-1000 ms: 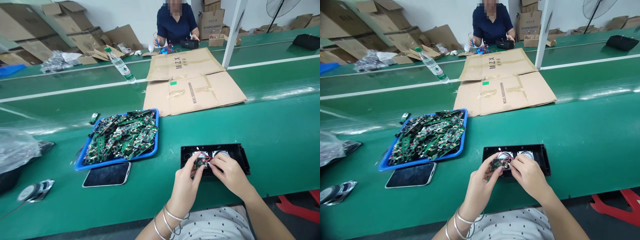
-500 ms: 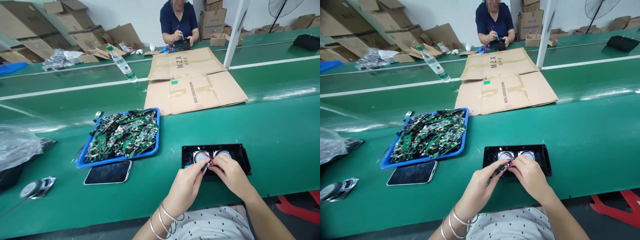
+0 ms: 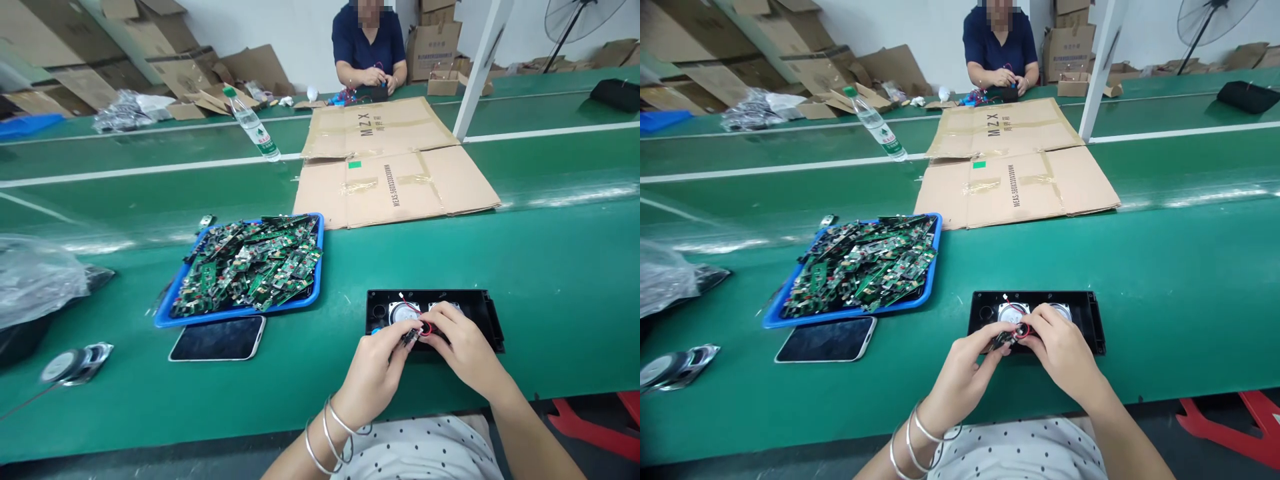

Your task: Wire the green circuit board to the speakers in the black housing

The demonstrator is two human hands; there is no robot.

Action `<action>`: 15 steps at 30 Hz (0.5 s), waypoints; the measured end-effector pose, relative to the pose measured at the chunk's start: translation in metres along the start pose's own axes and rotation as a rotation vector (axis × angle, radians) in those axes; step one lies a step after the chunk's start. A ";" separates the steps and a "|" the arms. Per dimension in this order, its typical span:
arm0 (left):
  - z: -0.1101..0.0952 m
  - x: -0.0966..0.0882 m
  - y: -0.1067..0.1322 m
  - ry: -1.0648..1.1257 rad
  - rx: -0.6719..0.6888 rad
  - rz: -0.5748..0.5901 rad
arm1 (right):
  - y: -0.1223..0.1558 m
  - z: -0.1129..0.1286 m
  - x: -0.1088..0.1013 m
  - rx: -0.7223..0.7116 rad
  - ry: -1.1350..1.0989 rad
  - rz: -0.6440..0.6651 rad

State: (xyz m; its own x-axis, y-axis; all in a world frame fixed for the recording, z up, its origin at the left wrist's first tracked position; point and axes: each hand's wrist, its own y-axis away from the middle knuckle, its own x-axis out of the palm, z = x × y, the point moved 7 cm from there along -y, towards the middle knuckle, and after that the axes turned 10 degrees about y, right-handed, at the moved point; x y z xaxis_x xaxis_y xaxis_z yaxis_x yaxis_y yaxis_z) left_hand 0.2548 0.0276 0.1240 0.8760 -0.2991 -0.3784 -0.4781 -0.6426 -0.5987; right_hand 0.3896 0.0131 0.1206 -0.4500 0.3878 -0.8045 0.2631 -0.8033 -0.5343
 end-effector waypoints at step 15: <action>0.016 -0.019 0.015 0.367 -0.408 -0.106 | -0.015 0.005 0.015 0.067 0.141 0.305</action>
State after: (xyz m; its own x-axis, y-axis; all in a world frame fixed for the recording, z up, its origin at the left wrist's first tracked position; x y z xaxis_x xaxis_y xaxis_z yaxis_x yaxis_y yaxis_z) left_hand 0.2299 0.0347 0.1111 0.9176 -0.3971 -0.0171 -0.3866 -0.8816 -0.2710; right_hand 0.3751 0.0286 0.1179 -0.2351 0.1804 -0.9551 0.3087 -0.9179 -0.2493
